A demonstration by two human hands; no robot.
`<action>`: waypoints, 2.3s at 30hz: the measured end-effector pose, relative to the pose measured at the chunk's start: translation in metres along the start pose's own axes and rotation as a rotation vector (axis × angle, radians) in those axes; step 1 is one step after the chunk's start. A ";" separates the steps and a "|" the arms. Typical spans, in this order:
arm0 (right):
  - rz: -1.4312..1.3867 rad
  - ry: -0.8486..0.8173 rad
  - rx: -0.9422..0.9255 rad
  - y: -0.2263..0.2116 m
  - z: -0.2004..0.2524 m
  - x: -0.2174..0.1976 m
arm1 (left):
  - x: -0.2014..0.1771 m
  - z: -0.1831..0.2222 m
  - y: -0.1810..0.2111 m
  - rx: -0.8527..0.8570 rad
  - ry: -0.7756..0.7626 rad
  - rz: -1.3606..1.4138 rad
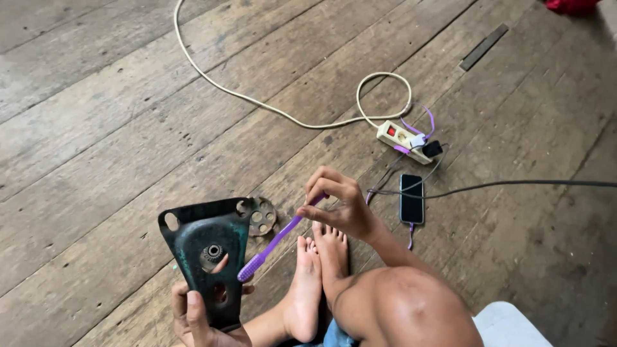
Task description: A person is sitting on the floor and using a toothbrush to scrub and clean a black metal bracket.
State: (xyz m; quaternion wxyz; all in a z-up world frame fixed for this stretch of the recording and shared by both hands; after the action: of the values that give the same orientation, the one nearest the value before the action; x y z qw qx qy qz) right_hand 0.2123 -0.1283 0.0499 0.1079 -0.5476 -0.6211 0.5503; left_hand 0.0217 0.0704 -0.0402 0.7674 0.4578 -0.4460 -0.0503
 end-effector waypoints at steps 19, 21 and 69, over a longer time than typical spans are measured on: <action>-0.013 0.127 -0.041 0.023 0.014 0.000 | 0.041 0.016 -0.004 -0.116 -0.107 0.020; 0.013 0.171 -0.065 0.030 0.017 0.000 | 0.046 0.019 -0.007 -0.130 -0.112 -0.040; 0.192 0.109 -0.015 -0.029 -0.009 0.004 | 0.071 0.019 0.008 -0.117 -0.230 -0.195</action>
State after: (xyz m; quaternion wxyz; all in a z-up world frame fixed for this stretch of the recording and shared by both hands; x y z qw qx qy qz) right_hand 0.2015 -0.1142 0.0746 0.0843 -0.6346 -0.5629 0.5229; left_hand 0.0476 0.0278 0.0151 0.7282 0.4444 -0.4808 -0.2026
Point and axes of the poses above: each hand's wrist, its own z-axis away from the middle knuckle, its own x-axis out of the palm, y = z × x, the point moved 6 cm from there along -z, towards the middle knuckle, and after that the axes turned 2 degrees about -y, right-handed, at the moved point
